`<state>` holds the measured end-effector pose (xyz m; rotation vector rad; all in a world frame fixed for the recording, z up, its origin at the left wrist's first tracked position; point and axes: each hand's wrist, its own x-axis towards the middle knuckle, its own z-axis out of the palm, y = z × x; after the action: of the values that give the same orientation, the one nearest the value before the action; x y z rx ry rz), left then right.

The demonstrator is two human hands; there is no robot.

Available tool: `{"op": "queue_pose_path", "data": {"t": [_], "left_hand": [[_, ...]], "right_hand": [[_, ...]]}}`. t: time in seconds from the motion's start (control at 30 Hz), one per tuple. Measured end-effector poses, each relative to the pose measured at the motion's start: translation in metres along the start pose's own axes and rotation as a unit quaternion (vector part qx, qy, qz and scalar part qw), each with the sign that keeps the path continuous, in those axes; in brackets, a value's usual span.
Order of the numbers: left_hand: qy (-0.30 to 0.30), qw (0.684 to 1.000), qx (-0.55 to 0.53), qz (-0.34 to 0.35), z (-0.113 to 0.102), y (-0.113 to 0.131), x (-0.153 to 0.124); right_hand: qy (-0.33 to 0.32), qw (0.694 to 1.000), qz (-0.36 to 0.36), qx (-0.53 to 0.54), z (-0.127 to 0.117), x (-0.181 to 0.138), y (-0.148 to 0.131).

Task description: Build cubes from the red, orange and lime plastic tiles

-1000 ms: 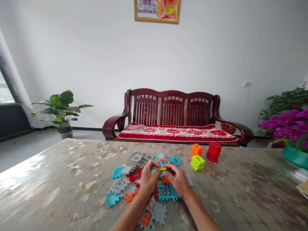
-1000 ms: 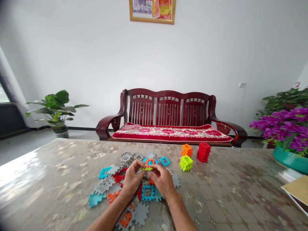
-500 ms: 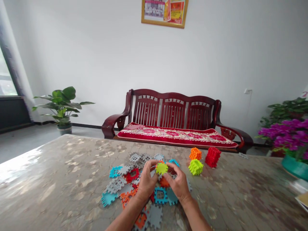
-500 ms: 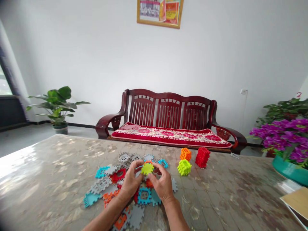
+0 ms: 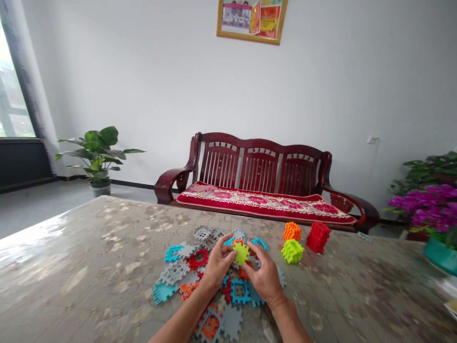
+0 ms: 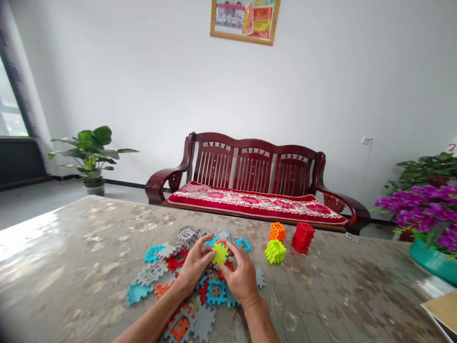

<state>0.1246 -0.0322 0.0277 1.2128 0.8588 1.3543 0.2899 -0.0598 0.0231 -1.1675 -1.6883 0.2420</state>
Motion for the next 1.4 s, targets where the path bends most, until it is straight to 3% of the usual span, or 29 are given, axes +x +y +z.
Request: {"op": "queue_pose_path", "data": {"t": [0.27, 0.4, 0.5, 0.6, 0.73, 0.93, 1.17, 1.27, 1.4], "left_hand": [[0.014, 1.0, 0.008, -0.015, 0.003, 0.004, 0.0], [0.044, 0.999, 0.003, -0.022, 0.006, 0.001, 0.002], [0.045, 0.999, 0.004, -0.03, 0.006, -0.002, 0.003], [0.037, 0.999, 0.007, -0.036, 0.006, -0.004, 0.003], [0.039, 0.998, 0.014, -0.037, 0.006, -0.005, 0.003], [0.036, 0.998, 0.025, -0.038, 0.005, -0.006, 0.003], [0.021, 0.993, 0.117, 0.006, 0.004, -0.012, 0.001], [-0.016, 0.961, 0.264, 0.076, 0.006, -0.005, -0.006], [-0.062, 0.849, 0.507, 0.134, 0.011, 0.01, -0.017]], "right_hand": [[0.007, 0.997, -0.033, -0.076, -0.003, 0.001, 0.006], [0.112, 0.979, -0.025, -0.171, -0.028, 0.011, 0.024], [0.21, 0.942, 0.009, -0.263, -0.058, 0.015, 0.046], [0.257, 0.907, 0.056, -0.329, -0.085, 0.01, 0.068], [0.27, 0.882, 0.123, -0.366, -0.102, 0.0, 0.088], [0.252, 0.881, 0.148, -0.372, -0.1, -0.002, 0.098], [0.268, 0.887, 0.1, -0.361, -0.098, 0.002, 0.09], [0.279, 0.908, 0.015, -0.313, -0.089, 0.006, 0.081], [0.178, 0.958, -0.066, -0.213, -0.06, 0.007, 0.067]]}}
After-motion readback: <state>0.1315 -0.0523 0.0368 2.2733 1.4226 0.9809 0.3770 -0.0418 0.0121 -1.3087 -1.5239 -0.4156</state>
